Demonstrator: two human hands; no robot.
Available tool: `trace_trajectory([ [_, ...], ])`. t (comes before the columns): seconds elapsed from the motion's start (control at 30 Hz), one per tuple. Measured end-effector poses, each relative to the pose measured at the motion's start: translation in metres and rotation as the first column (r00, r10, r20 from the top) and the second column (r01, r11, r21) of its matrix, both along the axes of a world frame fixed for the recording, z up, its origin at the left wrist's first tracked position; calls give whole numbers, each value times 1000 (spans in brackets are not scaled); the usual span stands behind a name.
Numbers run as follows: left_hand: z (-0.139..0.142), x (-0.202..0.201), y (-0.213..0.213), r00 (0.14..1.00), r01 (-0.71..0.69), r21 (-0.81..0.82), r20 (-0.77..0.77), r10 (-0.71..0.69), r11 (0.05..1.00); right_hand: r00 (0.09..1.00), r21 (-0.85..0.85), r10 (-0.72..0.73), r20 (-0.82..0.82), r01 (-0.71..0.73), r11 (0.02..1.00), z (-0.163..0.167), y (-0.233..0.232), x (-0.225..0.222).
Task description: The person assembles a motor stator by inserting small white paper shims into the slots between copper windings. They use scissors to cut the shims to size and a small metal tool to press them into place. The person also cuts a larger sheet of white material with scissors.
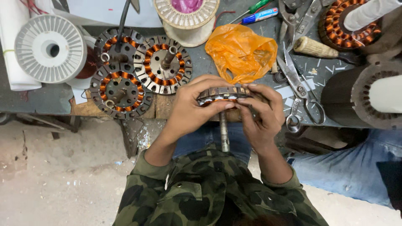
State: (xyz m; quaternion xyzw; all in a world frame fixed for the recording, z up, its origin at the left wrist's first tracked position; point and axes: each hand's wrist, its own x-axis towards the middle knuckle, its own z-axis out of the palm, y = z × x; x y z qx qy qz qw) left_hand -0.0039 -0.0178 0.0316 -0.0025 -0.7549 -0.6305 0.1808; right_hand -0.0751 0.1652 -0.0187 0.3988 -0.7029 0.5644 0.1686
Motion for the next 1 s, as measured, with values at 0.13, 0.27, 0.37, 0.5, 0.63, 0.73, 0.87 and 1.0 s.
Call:
trace_trajectory([
  [0.13, 5, 4, -7, 999, 11, -201, 37, -3, 980, 963, -215, 157, 221, -109, 970, -12, -4, 1],
  [0.27, -5, 2, 9, 987, -152, -205, 28, 160, 967, 906, -388, 292, 307, -161, 908, -16, -3, -1],
  [0.37, -16, -3, 31, 983, -179, 177, -12, 184, 968, 965, -247, 136, 222, -79, 966, -11, 2, -6],
  [0.5, -17, 6, 30, 984, -163, 136, -51, 171, 977, 999, -26, -38, 35, 39, 999, -3, 7, -8],
  [0.63, -6, 14, 15, 986, -142, -247, -119, 115, 958, 998, -51, 25, 53, -22, 998, -2, 5, -5],
  [0.73, -4, 13, 18, 983, -166, -225, -113, 143, 960, 1000, -32, 10, 3, -10, 999, -2, 5, -2],
  [0.87, -13, 13, 21, 983, -178, -113, -66, 172, 977, 999, 5, 12, -29, -12, 1000, 0, 1, -2],
  [1.0, -27, 8, 18, 976, -214, 36, -32, 215, 976, 998, -17, -19, -67, 18, 1000, 2, -6, -7],
])
